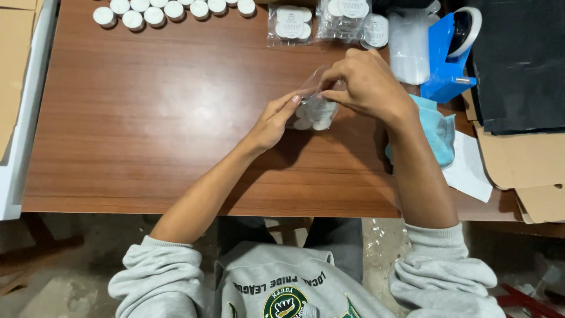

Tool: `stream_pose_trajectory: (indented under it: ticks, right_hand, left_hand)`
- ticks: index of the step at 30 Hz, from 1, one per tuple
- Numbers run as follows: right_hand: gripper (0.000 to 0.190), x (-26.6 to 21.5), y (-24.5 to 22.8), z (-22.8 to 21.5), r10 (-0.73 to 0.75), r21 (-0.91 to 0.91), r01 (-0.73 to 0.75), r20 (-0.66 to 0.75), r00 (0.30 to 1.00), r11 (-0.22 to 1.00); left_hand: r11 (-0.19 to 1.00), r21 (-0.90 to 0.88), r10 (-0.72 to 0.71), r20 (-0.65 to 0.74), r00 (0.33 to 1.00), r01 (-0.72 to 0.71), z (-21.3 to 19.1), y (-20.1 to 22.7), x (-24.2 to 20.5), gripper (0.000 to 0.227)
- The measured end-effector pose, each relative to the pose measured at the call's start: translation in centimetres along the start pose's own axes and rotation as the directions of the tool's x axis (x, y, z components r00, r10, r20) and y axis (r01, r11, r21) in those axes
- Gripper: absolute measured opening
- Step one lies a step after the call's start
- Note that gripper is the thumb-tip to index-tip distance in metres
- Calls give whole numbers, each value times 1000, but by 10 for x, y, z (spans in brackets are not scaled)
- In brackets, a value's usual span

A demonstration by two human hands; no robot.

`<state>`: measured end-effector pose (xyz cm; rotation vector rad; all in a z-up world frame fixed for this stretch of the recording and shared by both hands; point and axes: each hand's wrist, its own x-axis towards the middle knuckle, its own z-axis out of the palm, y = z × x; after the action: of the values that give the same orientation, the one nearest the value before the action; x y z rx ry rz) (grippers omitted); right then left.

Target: The person wipes small white jars with a blue cloth and places them into a clear plastic bag. They then seal the bag and set it aside on the table.

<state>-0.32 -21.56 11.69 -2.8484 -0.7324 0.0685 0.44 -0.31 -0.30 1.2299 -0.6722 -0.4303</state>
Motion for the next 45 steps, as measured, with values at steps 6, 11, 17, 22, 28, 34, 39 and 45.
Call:
stream_pose_trajectory:
  ticks: [6, 11, 17, 22, 28, 34, 39, 45]
  right_hand:
    - [18, 4, 8, 3, 10, -2, -10, 26, 1000, 1000]
    - [13, 4, 3, 1, -63, 16, 62, 26, 998, 998]
    - [17, 2, 0, 3, -47, -4, 47, 28, 999, 999]
    - [25, 1, -6, 0, -16, 1, 16, 48, 999, 1000]
    - [18, -12, 2, 12, -24, 236, 155, -477, 878, 959]
    - [50, -22, 7, 71, 363, 881, 50, -244, 899, 470]
    - [12, -21, 11, 100, 442, 883, 212, -401, 802, 418]
    - [13, -24, 18, 100, 476, 877, 288, -456, 752, 385]
  left_hand:
    - [1000, 28, -12, -58, 998, 14, -1, -7, 1, 45]
    - [1000, 8, 6, -21, 1000, -6, 2, -2, 0, 47]
    - [1000, 9, 21, -26, 999, -21, 0, -12, 0, 45]
    - [999, 4, 32, -35, 999, -32, -1, -13, 1, 45]
    - [998, -2, 64, -84, 994, -64, -1, 5, 1, 45]
    - [1000, 9, 30, -282, 959, -28, 13, 13, 2, 39]
    - [988, 132, 110, -276, 955, -76, 10, 11, 1, 36]
    - [953, 300, 171, -408, 897, -45, 0, 1, 4, 18]
